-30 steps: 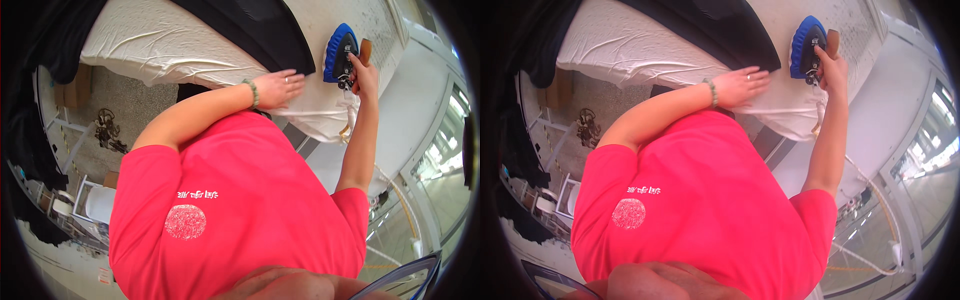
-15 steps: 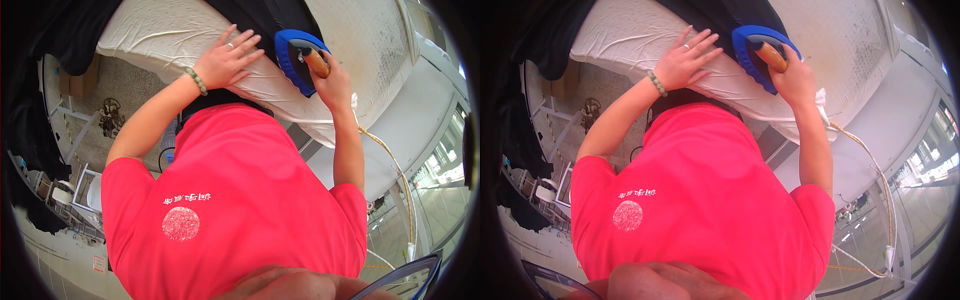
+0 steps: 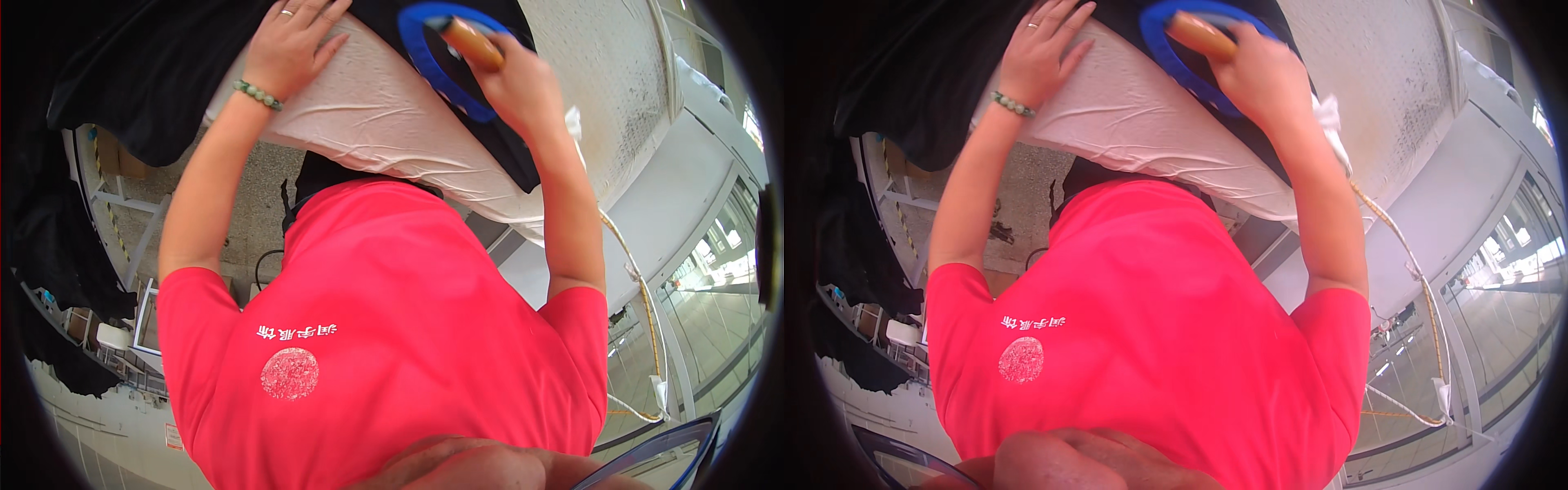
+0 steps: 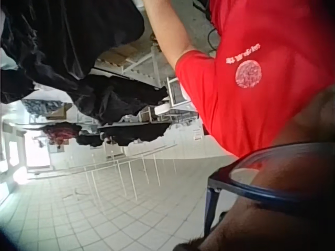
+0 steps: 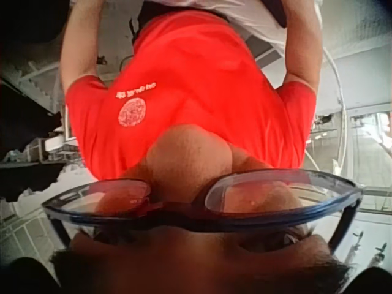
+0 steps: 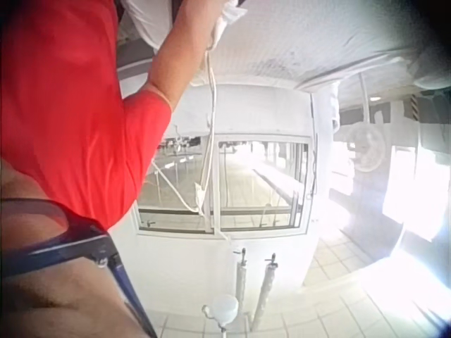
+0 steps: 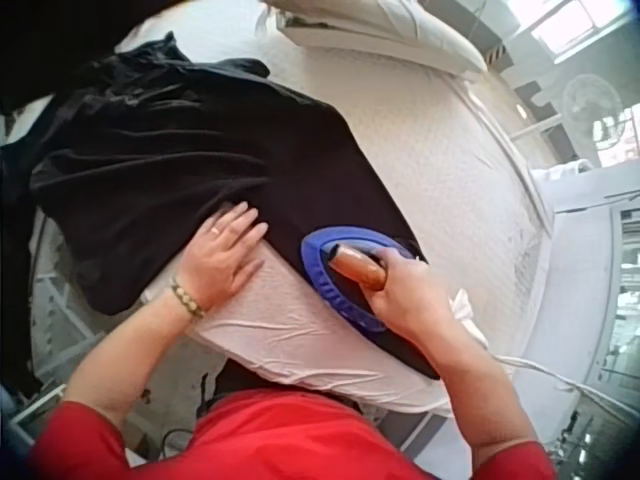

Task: Ironing black garments using a steam iron on a professional pressing table.

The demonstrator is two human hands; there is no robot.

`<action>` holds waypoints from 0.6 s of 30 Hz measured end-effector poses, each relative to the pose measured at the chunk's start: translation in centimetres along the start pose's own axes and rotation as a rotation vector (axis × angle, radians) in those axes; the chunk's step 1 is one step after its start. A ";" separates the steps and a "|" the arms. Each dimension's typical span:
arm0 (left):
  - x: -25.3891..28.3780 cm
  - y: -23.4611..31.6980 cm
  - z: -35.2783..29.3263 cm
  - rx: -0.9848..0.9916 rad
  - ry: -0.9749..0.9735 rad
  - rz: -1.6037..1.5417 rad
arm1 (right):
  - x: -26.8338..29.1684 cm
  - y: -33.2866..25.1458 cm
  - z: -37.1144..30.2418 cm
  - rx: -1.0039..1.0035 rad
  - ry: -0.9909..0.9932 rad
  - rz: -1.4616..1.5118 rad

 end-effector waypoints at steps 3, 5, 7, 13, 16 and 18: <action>-0.5 -0.3 -0.6 -0.036 -0.034 0.042 | 1.3 -5.6 4.9 0.077 -0.004 0.008; 0.1 -0.7 -0.7 0.081 0.128 -0.131 | 4.1 -9.3 6.1 -0.027 -0.135 -0.016; 1.2 -0.8 -1.3 0.137 0.212 -0.236 | 5.9 -11.3 6.3 -0.200 -0.397 -0.065; 4.5 -0.7 -3.9 0.314 0.271 -0.413 | 3.4 2.0 0.3 -0.414 0.003 0.291; 4.3 -0.1 -3.1 0.337 0.270 -0.528 | 2.3 5.0 -2.1 -0.531 0.171 0.260; 3.6 0.8 -1.1 0.322 0.259 -0.571 | 1.6 5.4 -2.6 -0.443 0.128 0.200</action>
Point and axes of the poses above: each hand's wrist, its own z-axis towards the middle knuckle, its own x-axis out of the back of the hand, y = z × x, the point moved 2 cm from there along z, towards the middle knuckle
